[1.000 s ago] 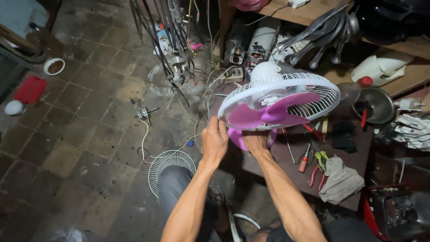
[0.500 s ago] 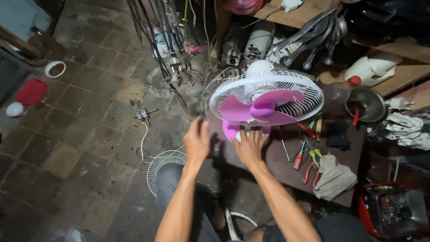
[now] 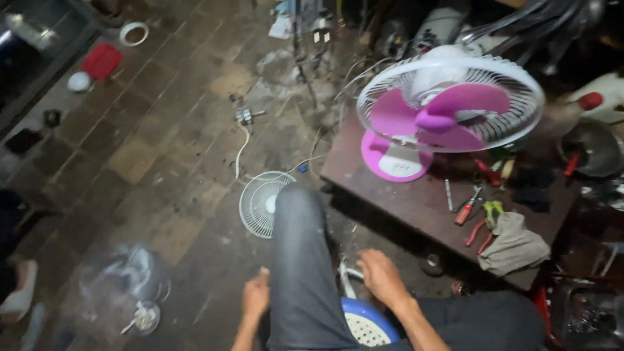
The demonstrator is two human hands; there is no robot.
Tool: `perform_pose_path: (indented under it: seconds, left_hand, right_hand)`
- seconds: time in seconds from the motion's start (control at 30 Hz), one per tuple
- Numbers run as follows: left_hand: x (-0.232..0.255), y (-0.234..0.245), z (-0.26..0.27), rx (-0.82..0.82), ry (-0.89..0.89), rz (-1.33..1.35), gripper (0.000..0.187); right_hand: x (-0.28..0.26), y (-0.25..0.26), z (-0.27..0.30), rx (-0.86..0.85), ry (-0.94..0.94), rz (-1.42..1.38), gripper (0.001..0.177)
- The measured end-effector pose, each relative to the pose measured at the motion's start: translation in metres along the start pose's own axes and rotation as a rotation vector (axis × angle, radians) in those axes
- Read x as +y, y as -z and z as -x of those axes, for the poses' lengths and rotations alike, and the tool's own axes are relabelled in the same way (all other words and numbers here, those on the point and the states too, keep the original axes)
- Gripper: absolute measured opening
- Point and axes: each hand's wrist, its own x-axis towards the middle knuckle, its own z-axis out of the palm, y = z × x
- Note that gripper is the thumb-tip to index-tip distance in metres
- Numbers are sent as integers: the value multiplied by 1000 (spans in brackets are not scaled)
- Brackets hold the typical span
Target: The person cleans the front grill of a pink table fan using a cloth, then wipes the fan blades and the rear grill. They reassemble the fan by placing the front grill back onto the unit.
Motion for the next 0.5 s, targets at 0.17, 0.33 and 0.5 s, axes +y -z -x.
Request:
perform_pose_path:
  seconds: [0.17,0.33,0.5]
  left_hand:
    - [-138,-78,15,-164,61,-200,32]
    - [-104,-73,26,-288,253,-333,35]
    - [-92,-94,-48,-357,-15,-689,28]
  right_hand:
    - [-52,31,8,-189,-296,-30,29]
    - [-33,9,6,-613,-529,-166,38]
    - [98,-146,93,-554,-431,48,28]
